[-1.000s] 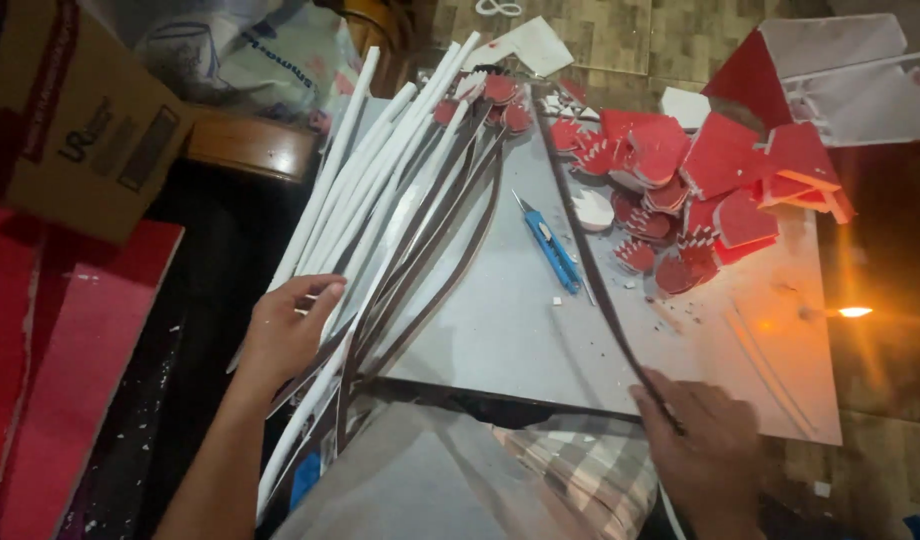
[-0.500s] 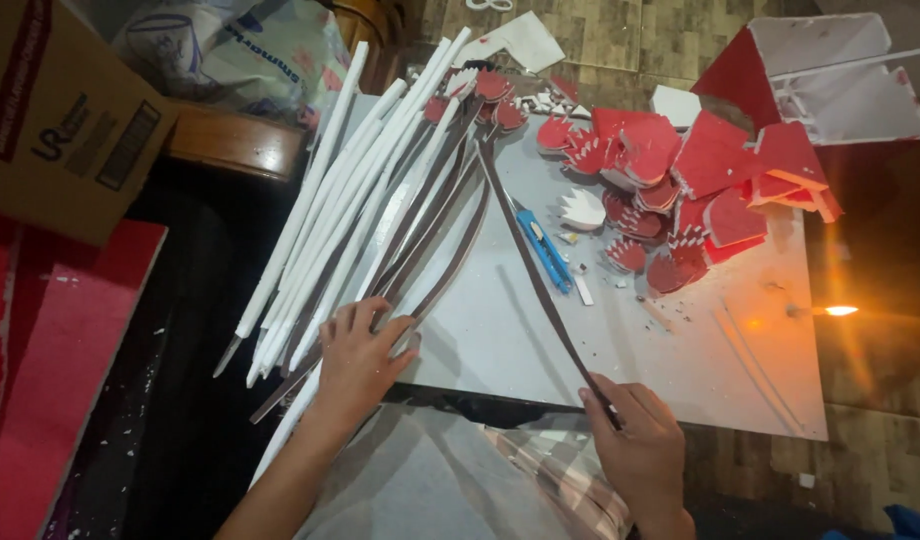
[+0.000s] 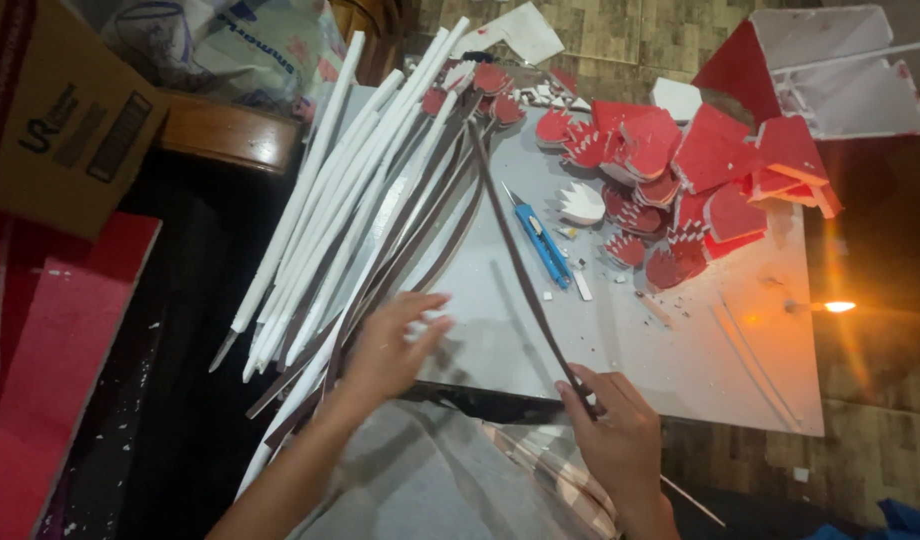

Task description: Assembling decorative props by cutting foam strips with a utility knife and attaching them to red foam cutouts.

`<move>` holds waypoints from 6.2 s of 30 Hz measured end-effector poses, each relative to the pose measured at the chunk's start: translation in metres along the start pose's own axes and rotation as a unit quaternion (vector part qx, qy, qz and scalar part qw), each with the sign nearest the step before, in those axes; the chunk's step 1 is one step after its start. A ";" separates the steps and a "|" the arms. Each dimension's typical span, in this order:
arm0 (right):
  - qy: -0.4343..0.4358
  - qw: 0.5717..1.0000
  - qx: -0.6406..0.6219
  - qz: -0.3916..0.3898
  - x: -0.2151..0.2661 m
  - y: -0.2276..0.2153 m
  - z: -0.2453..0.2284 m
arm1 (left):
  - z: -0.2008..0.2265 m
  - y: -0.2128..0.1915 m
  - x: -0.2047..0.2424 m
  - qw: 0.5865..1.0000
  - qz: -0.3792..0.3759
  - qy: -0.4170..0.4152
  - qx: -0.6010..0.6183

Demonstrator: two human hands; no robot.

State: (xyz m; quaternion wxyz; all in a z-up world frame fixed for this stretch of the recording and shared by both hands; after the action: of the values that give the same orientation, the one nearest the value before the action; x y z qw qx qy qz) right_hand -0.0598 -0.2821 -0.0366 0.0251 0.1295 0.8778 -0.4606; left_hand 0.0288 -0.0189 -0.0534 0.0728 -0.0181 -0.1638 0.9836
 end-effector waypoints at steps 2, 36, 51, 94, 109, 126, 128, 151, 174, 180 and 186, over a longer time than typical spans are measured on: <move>0.000 1.000 0.000 -0.025 0.002 0.004 -0.004 | -0.007 0.024 -0.011 0.984 0.000 -0.059 0.166; 0.065 0.972 0.025 -0.222 0.058 0.045 0.048 | 0.024 0.030 -0.061 0.720 0.026 -0.125 0.682; -0.073 0.996 -0.013 -0.053 -0.059 0.021 -0.016 | 0.156 -0.092 -0.048 0.856 0.264 0.173 0.409; 0.037 0.993 0.099 -0.046 0.007 0.077 0.031 | -0.032 0.116 -0.049 0.908 -0.044 0.240 -0.341; -0.031 0.986 0.151 -0.068 0.004 0.082 0.013 | -0.039 0.116 -0.049 0.905 -0.005 0.253 -0.342; -0.019 0.981 0.159 -0.108 0.001 0.083 0.010 | -0.046 0.117 -0.050 0.908 -0.014 0.254 -0.334; -0.009 0.982 0.146 -0.119 0.000 0.083 0.010 | -0.042 0.116 -0.051 0.909 -0.013 0.251 -0.332; -0.021 0.973 0.204 -0.107 -0.007 0.083 0.004 | -0.043 0.118 -0.050 0.899 -0.007 0.266 -0.349; 0.005 0.997 0.077 0.005 -0.028 0.077 0.070 | -0.032 0.111 -0.045 0.875 0.085 0.285 -0.382; -0.024 0.997 0.056 0.057 -0.113 0.107 0.041 | -0.035 0.114 -0.047 0.863 0.068 0.274 -0.419; -0.007 0.990 0.036 0.137 -0.117 0.075 0.053 | -0.034 0.116 -0.048 0.863 0.069 0.282 -0.413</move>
State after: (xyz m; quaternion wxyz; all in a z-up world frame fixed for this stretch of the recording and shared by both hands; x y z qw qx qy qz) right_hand 0.0682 -0.3085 -0.1076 0.0895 0.2464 0.8344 -0.4849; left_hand 0.0618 -0.1238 -0.1224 0.0337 -0.3346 -0.5258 0.7813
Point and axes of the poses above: each hand's wrist, its own x-axis away from the middle knuckle, its own y-axis out of the palm, z = x × y, the point moved 7 cm from there along -x, towards the middle knuckle, and after that the axes turned 12 degrees about x, right-handed, at the moved point
